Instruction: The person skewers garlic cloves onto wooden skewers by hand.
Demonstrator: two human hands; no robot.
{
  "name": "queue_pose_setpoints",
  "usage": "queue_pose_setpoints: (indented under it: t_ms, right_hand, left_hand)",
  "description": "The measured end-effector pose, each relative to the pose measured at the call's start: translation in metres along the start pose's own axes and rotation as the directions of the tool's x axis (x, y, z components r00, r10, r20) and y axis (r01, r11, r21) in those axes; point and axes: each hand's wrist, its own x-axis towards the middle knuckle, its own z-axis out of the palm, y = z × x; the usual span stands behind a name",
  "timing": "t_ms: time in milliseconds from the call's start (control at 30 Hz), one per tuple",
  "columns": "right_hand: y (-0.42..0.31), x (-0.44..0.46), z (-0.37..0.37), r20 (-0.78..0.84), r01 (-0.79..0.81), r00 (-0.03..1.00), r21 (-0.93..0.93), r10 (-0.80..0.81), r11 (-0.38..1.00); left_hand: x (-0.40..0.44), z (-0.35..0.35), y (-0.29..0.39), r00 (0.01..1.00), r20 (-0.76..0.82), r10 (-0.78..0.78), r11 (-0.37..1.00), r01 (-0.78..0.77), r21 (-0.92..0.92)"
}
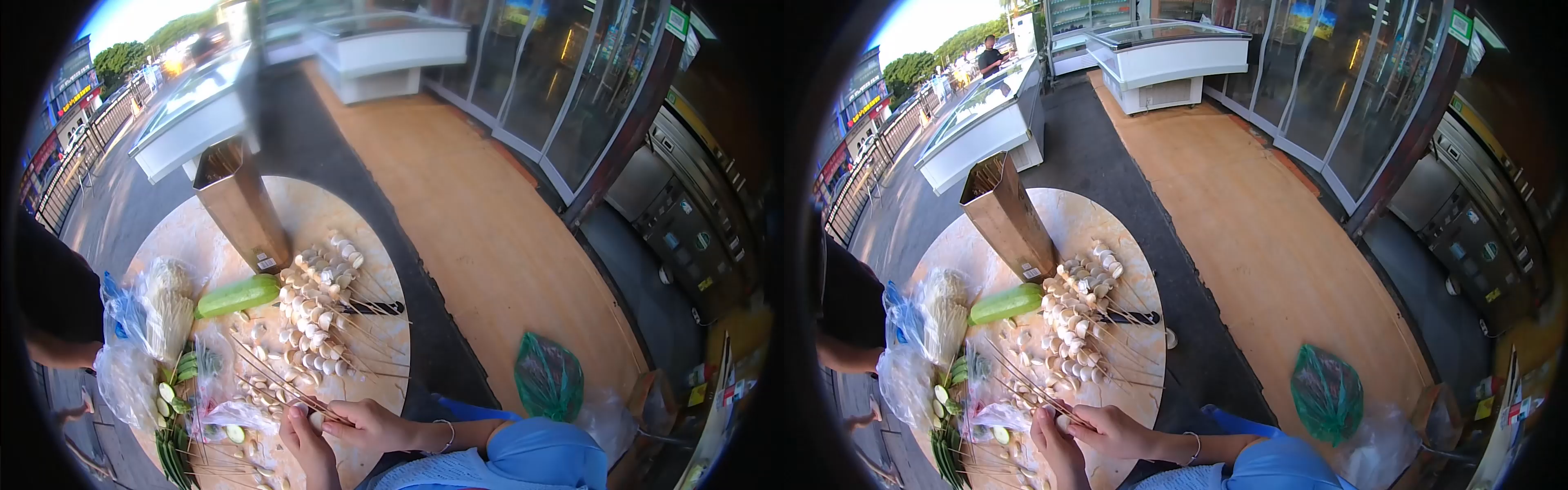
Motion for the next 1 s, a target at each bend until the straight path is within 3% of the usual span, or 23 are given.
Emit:
queue_pose_setpoints:
  t_ms: [33, 100, 267, 367, 433, 467, 533, 600, 700, 733, 800, 833, 900, 933, 1000]
  right_hand:
    - [0.001, -0.003, 0.001, -0.003, -0.009, 1.0, 0.011, 0.009, 1.0]
    - [0.006, -0.008, 0.002, 0.019, -0.043, 0.999, 0.015, 0.043, 0.999]
    - [0.017, -0.008, 0.006, 0.047, -0.065, 0.997, 0.144, 0.059, 0.987]
    - [0.023, -0.004, 0.0, 0.151, -0.273, 0.96, 0.313, 0.237, 0.91]
    - [0.009, 0.0, -0.004, 0.104, -0.286, 0.958, 0.306, 0.267, 0.908]
    - [0.014, -0.001, -0.008, 0.116, -0.296, 0.955, 0.295, 0.274, 0.908]
    - [0.013, -0.003, -0.012, 0.035, -0.307, 0.95, 0.299, 0.311, 0.903]
    - [0.023, -0.006, -0.021, -0.026, -0.283, 0.954, 0.254, 0.298, 0.925]
    - [0.033, -0.01, -0.032, -0.081, -0.264, 0.954, 0.227, 0.289, 0.937]
    - [0.038, -0.012, -0.035, -0.086, -0.262, 0.954, 0.221, 0.286, 0.939]
    - [0.035, -0.014, -0.039, -0.066, -0.311, 0.939, 0.26, 0.339, 0.914]
    - [0.034, -0.014, -0.04, -0.05, -0.357, 0.92, 0.294, 0.388, 0.886]
    - [0.032, -0.015, -0.035, -0.058, -0.368, 0.915, 0.284, 0.399, 0.885]
    - [0.03, -0.015, -0.032, -0.065, -0.378, 0.91, 0.271, 0.409, 0.885]
    - [0.026, -0.018, -0.03, -0.043, -0.371, 0.916, 0.286, 0.399, 0.883]
  left_hand:
    - [-0.002, -0.001, -0.002, 1.0, -0.009, -0.007, 1.0, 0.007, -0.001]
    - [-0.004, -0.001, -0.007, 0.999, -0.034, 0.036, 0.98, -0.028, 0.195]
    - [-0.011, -0.008, -0.01, 0.998, 0.0, -0.067, 0.971, 0.065, 0.231]
    - [-0.01, 0.0, 0.002, 0.994, 0.067, -0.088, 0.967, 0.07, 0.245]
    - [-0.002, -0.007, 0.001, 0.977, 0.206, -0.049, 0.986, 0.015, 0.164]
    - [0.003, -0.011, 0.009, 0.967, 0.25, -0.039, 0.978, -0.015, 0.208]
    - [0.016, -0.022, 0.006, 0.973, 0.231, 0.001, 0.993, -0.027, 0.111]
    - [0.036, -0.043, 0.005, 0.993, 0.114, 0.021, 0.965, -0.05, 0.259]
    - [0.074, -0.065, 0.017, 0.994, 0.022, 0.11, 0.824, -0.104, 0.557]
    - [0.088, -0.07, 0.018, 0.994, 0.015, 0.113, 0.821, -0.102, 0.561]
    - [0.117, -0.076, 0.008, 0.969, 0.133, 0.208, 0.68, -0.241, 0.692]
    - [0.131, -0.074, 0.003, 0.969, 0.135, 0.207, 0.679, -0.242, 0.693]
    - [0.155, -0.062, -0.007, 0.957, 0.202, 0.21, 0.485, -0.282, 0.828]
    - [0.166, -0.057, -0.011, 0.956, 0.202, 0.214, 0.486, -0.284, 0.827]
    - [0.18, -0.05, -0.017, 0.97, 0.223, 0.093, 0.137, -0.234, 0.962]
